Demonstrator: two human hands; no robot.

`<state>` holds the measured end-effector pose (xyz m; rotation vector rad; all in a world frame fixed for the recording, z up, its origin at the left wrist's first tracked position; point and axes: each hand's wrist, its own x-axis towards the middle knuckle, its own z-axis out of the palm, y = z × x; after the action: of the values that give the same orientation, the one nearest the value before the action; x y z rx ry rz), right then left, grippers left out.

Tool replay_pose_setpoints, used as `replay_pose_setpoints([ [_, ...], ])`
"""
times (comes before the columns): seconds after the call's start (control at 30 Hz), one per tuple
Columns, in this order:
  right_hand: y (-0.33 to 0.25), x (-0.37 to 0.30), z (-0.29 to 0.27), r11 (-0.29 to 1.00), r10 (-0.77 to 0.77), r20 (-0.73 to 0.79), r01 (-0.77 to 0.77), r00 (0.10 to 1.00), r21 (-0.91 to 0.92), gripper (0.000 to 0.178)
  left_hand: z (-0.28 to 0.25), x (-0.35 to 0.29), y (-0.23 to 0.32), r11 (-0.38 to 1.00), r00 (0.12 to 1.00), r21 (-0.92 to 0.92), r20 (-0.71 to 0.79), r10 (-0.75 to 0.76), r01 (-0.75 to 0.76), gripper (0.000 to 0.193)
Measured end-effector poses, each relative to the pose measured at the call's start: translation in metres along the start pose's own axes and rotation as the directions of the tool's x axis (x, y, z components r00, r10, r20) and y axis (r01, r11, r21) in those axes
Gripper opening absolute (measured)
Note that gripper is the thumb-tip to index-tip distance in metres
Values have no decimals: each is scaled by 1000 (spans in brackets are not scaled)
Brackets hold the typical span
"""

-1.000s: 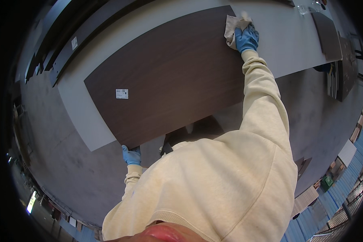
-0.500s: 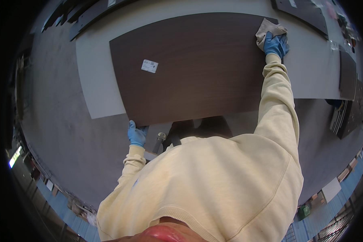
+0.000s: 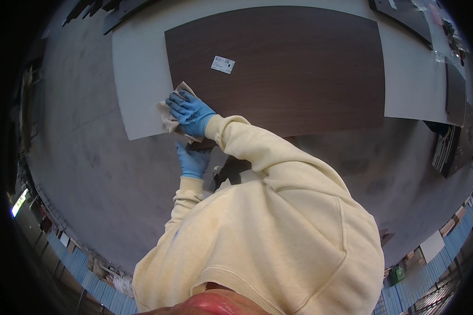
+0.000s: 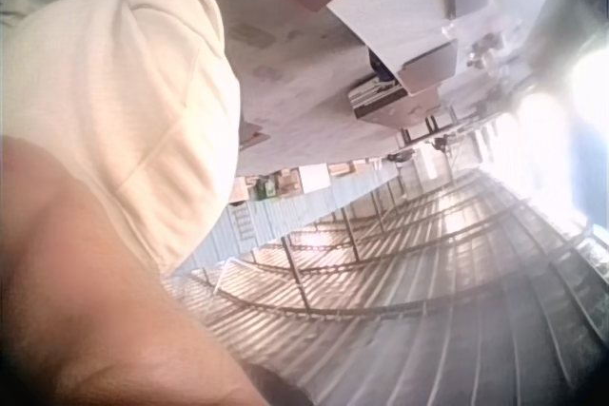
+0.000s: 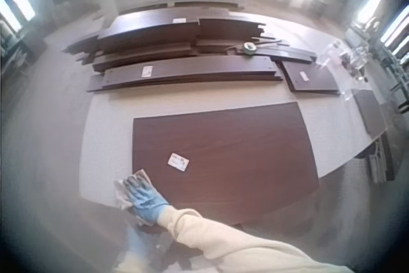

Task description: The person picks up brown rectangular panels from a stack, wipes each side with a cloth, and places them on a table. The person repeats this process for several panels, handling them one at a time.

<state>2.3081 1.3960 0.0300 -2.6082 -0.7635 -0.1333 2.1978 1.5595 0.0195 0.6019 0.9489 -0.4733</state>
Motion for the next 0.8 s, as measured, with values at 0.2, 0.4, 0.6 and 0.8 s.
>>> replay_pose_setpoints([
  [0.2,120,-164,-68,842,484,-116,-498,867,-208,81,15,-9,0,993,998,118,-55,-6,13,63],
  [0.4,224,-451,-167,-44,869,-489,-996,-76,78,56,16,-10,2,990,999,132,-14,-37,38,59],
  [0.6,184,-298,-105,317,902,-339,-943,265,104,64,10,-8,3,981,999,191,22,-43,38,66],
  [0.8,-41,-66,-11,992,126,-133,-123,983,29,63,-5,-7,21,970,995,227,33,-98,88,88],
])
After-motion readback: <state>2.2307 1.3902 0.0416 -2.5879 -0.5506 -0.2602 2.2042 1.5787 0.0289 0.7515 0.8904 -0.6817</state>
